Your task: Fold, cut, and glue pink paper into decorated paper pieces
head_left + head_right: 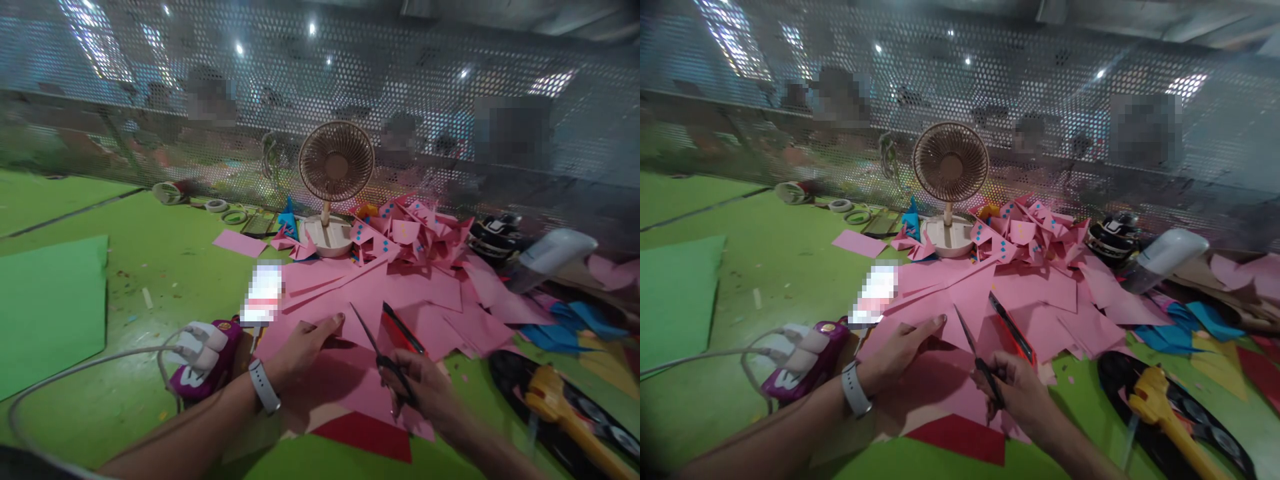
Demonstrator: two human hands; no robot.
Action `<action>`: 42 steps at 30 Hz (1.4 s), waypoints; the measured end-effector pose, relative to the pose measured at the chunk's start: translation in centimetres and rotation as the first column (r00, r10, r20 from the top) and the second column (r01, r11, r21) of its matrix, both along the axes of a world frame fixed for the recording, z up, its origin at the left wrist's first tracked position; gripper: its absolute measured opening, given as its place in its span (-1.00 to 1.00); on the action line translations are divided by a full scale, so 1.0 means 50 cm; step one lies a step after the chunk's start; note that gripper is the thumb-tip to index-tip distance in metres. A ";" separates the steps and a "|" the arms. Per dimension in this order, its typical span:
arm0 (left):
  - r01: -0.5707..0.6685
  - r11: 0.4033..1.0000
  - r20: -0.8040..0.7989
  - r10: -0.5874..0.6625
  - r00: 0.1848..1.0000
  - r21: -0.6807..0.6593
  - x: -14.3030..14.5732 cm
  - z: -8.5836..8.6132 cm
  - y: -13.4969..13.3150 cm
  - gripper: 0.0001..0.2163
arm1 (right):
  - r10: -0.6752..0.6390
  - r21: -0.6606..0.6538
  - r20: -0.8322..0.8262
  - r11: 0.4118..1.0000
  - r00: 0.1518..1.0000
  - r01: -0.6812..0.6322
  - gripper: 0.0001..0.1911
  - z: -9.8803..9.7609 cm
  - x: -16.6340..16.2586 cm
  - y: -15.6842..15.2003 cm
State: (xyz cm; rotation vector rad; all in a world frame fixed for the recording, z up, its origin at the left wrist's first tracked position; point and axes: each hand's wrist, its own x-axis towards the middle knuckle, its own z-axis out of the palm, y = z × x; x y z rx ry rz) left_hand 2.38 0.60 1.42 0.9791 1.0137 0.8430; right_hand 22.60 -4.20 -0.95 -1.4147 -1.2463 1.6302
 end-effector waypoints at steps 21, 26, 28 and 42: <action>0.119 0.992 -0.098 -0.115 0.989 0.030 -0.006 0.000 -0.011 -0.59 | 0.006 0.005 -0.002 1.000 1.000 -0.006 -0.48 0.009 -0.002 -0.001; 0.120 0.993 -0.150 -0.117 0.982 0.015 -0.004 0.005 -0.014 -0.57 | 0.004 -0.018 -0.012 1.000 1.000 -0.005 -0.49 0.001 -0.001 -0.001; 0.119 0.993 -0.163 -0.117 0.980 0.002 -0.001 0.009 -0.016 -0.59 | -0.003 -0.018 -0.017 1.000 1.000 0.003 -0.49 0.000 -0.001 -0.001; 0.125 0.992 -0.167 -0.125 0.978 -0.010 0.002 0.014 -0.019 -0.58 | -0.005 0.012 0.004 1.000 1.000 0.005 -0.50 0.001 -0.001 0.001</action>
